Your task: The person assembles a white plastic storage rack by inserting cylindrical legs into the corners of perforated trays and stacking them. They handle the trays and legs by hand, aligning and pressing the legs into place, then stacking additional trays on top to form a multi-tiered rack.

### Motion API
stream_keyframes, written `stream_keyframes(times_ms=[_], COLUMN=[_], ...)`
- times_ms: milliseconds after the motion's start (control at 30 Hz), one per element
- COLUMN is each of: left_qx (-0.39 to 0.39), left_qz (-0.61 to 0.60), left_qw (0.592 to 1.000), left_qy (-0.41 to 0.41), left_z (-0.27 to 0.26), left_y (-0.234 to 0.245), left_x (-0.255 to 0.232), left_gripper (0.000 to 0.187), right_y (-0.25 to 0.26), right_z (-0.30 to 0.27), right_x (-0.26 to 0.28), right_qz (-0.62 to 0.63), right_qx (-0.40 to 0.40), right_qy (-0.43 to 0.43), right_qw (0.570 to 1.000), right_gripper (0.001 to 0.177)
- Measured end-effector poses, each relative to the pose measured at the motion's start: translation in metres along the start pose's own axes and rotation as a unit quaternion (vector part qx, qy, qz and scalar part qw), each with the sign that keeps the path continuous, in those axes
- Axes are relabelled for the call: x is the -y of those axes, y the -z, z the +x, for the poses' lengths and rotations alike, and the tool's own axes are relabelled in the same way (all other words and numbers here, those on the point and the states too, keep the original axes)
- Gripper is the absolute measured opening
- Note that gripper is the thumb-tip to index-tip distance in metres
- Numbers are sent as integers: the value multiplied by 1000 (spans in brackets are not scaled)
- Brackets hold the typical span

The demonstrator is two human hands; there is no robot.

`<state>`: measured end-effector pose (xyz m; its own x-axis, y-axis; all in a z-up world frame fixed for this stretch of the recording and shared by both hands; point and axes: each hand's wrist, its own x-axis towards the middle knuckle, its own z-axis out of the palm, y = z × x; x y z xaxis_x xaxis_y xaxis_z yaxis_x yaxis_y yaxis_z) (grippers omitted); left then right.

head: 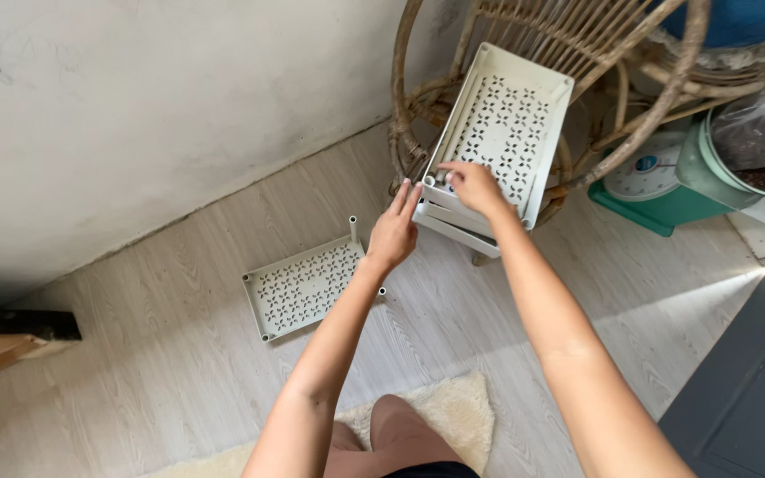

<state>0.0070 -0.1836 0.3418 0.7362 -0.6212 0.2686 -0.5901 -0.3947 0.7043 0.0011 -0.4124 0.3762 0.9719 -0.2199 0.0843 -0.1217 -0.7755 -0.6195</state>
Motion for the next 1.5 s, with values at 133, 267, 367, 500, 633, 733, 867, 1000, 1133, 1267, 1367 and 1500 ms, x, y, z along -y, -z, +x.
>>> stream_keyframes(times_ms=[133,267,367,500,633,733,867,1000,1133,1267,1367,1500], left_qx=[35,61,76,108,132,125,124,185,209,222,214,224], left_qz=[39,40,79,77,55,69,76,62,60,31,32,28], left_qw=[999,997,994,991,981,960,907,831,803,797,801,797], left_qy=[-8,6,9,26,134,241,396,521,555,560,559,560], left_z=[4,2,-7,-38,-108,-182,-286,-363,-396,-409,-406,-400], left_y=[-8,-10,-12,-12,6,26,43,38,11,-17,-27,-36], left_x=[-18,-16,-9,15,76,139,209,256,290,304,318,337], left_gripper=[97,102,98,94,89,85,78,68,71,77,78,81], right_y=[-18,-17,-28,-31,4,9,-76,-216,-333,-409,-440,-458], right_z=[7,13,21,35,31,8,-15,-37,-39,-30,-19,-15], right_x=[-11,-20,-42,-85,-84,-28,97,193,225,229,231,231], right_qz=[-44,-52,-70,89,521,500,406,-99,-260,-308,-343,-343], right_qx=[4,25,-4,-106,-253,-283,-129,201,279,317,344,378], right_qy=[-38,-189,-211,-341,-371,-237,-89,-86,131,186,208,198], right_qw=[998,980,975,930,726,783,900,971,915,877,849,837], right_gripper=[29,25,40,50,27,29,23,36,25,23,22,21])
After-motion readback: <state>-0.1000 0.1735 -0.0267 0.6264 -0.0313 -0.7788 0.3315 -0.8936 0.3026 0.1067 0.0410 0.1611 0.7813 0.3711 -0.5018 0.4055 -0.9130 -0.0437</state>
